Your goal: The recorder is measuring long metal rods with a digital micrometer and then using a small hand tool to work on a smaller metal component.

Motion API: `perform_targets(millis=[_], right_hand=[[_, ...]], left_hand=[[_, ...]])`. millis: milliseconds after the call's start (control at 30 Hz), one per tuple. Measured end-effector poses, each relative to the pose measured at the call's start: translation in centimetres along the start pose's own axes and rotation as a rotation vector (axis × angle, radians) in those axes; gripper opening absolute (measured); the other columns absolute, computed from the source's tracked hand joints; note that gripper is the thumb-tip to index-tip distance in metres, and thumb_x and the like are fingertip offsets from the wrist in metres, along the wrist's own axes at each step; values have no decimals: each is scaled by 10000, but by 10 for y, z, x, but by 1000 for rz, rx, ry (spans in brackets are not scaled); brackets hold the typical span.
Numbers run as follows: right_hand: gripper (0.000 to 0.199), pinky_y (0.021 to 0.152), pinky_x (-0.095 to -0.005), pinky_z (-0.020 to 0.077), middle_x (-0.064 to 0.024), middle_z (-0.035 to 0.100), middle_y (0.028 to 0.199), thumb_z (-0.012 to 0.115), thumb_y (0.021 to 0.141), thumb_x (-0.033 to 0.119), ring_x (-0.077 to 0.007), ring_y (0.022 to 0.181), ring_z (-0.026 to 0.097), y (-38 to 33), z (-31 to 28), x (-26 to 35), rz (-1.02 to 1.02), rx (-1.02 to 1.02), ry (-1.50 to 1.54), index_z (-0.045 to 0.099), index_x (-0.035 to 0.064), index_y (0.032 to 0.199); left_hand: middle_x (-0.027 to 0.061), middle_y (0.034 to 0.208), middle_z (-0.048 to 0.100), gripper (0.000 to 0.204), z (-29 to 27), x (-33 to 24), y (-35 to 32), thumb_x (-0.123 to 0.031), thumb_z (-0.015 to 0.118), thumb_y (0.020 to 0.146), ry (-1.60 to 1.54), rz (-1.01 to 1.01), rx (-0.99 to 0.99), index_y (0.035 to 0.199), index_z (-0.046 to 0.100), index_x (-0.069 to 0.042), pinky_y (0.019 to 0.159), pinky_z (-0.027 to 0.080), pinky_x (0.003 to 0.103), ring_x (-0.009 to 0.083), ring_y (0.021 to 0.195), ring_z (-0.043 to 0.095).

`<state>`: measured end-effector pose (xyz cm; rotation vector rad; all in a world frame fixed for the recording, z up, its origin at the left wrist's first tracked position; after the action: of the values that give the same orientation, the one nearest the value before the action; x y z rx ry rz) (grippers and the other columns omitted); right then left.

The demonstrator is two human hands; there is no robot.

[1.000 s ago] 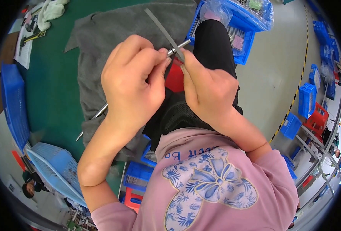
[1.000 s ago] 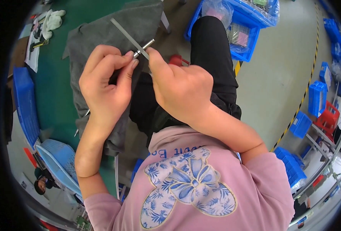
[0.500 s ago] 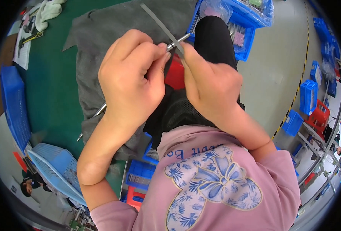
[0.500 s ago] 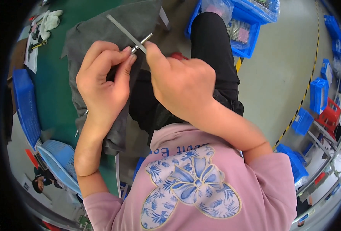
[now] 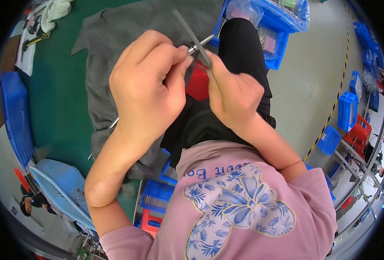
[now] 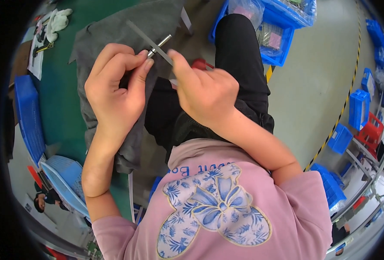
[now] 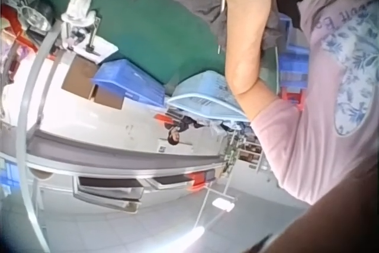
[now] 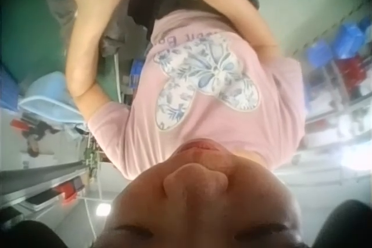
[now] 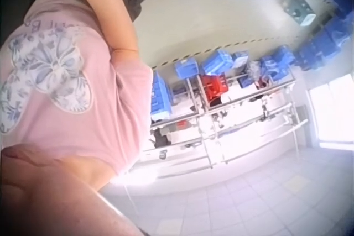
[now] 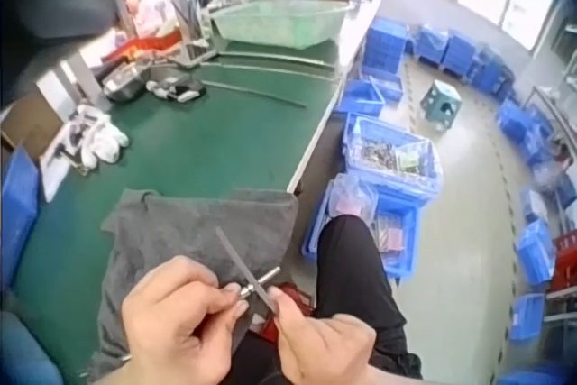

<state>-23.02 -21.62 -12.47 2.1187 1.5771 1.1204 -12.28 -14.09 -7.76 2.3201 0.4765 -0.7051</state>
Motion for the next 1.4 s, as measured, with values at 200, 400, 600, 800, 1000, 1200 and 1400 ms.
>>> perform_targets(millis=[200, 400, 600, 800, 1000, 1200, 1400], right_hand=[[366, 367, -247, 295, 11, 407, 457, 581, 634, 18, -132, 347, 383, -13, -10, -1, 33, 117, 1, 592, 31, 999], [285, 427, -250, 361, -73, 525, 581, 532, 684, -41, -173, 426, 468, -31, -42, -10, 174, 90, 299, 569, -40, 966], [221, 491, -220, 394, -119, 584, 701, 446, 777, -39, -153, 507, 517, -16, -42, -11, 506, 236, 576, 514, -61, 986], [160, 462, -218, 387, -96, 586, 680, 459, 798, -17, -145, 474, 512, -13, -32, -9, 518, 295, 595, 530, -20, 942], [116, 491, -219, 425, -103, 608, 704, 453, 802, -21, -172, 550, 585, -7, -21, -5, 548, 261, 682, 531, -14, 887], [119, 547, -224, 460, -116, 613, 719, 442, 808, -23, -179, 622, 617, -3, -13, -4, 546, 208, 736, 532, -17, 885], [123, 556, -228, 466, -115, 610, 712, 440, 803, -31, -192, 643, 625, -2, -8, -5, 529, 246, 693, 534, -16, 881]], left_hand=[[51, 622, 479, 132, 2, 0, -1, 20, 648, 575, 15, -21, -11, 619, 532, -27, 476, 381, 296, 221, 537, 481], [57, 638, 485, 128, -1, -2, -3, 20, 647, 584, 45, -19, -4, 637, 540, -24, 481, 382, 293, 216, 550, 488], [52, 652, 495, 129, -1, -4, -3, 21, 644, 588, 57, -12, 14, 673, 561, -29, 484, 385, 288, 211, 556, 491], [53, 659, 497, 136, -1, -4, -2, 20, 643, 589, 61, -12, 23, 688, 564, -27, 485, 385, 287, 209, 558, 486], [59, 664, 494, 149, -5, -11, -2, 31, 640, 585, 155, 97, -56, 699, 559, -22, 475, 365, 293, 215, 555, 463], [61, 658, 488, 138, -5, -3, -4, 36, 637, 586, 80, -16, -43, 681, 552, -17, 476, 362, 294, 213, 555, 463], [66, 651, 482, 115, -5, 0, -2, 38, 625, 597, 32, -64, -20, 664, 548, -13, 478, 362, 295, 215, 559, 470]])
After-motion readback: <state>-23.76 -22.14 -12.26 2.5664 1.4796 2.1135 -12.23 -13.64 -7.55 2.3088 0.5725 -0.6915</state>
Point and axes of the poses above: each hand's wrist, its own y-axis towards the middle knuckle, its own z-axis out of the palm, x = y × z, the point moved 5 cm from there along y, towards the middle knuckle
